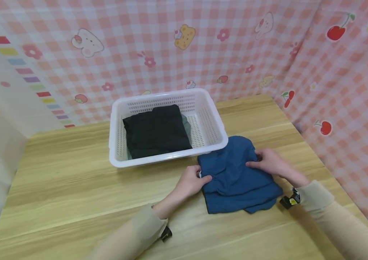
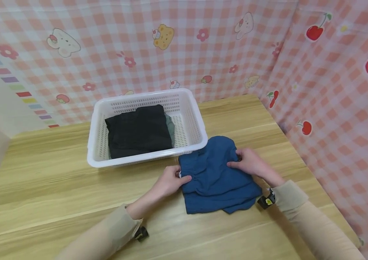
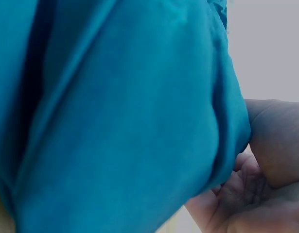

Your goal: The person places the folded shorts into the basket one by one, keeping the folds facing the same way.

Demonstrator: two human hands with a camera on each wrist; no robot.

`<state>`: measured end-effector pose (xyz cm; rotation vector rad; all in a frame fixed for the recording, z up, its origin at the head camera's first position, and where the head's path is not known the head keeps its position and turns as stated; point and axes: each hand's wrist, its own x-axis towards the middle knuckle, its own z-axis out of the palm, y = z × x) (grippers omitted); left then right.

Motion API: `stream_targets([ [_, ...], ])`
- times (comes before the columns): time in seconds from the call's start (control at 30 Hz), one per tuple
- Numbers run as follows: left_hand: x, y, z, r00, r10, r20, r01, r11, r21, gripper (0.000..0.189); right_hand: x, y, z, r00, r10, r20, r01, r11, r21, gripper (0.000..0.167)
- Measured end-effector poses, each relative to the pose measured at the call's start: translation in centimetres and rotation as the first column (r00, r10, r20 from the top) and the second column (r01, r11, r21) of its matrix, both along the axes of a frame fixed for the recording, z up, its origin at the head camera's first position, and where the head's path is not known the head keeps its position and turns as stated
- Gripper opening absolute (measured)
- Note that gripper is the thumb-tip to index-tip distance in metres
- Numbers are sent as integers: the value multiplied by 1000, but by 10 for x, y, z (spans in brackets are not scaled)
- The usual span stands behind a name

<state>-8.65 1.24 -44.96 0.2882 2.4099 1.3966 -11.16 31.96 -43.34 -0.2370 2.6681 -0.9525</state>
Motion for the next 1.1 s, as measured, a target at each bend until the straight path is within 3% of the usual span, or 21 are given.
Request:
stream_targets([
  [0.4,9,-39,-1,1000,14,21,-14,1000,-25,29,10,-34,-5,999,21,-25,-21,1000,-9,34],
  [0.57,12,-55,0,998,45,36,-43,998,-39,31,13,-46,-5,998,-42,-36,40,998,-41,25],
  [0.7,14,-64,2,997,58,44,-56,998,-40,20,16,-54,-5,998,-57,-7,56,995,-86,23],
  [0.87,17,-76,5,996,76,55,-74,997,-32,14,20,-66,-6,1000,-18,23,21,992,-125,26],
  [1.1,21,-94,10,994,102,51,-101,995,-17,16,24,-81,-10,999,-38,-22,35,992,-123,17],
])
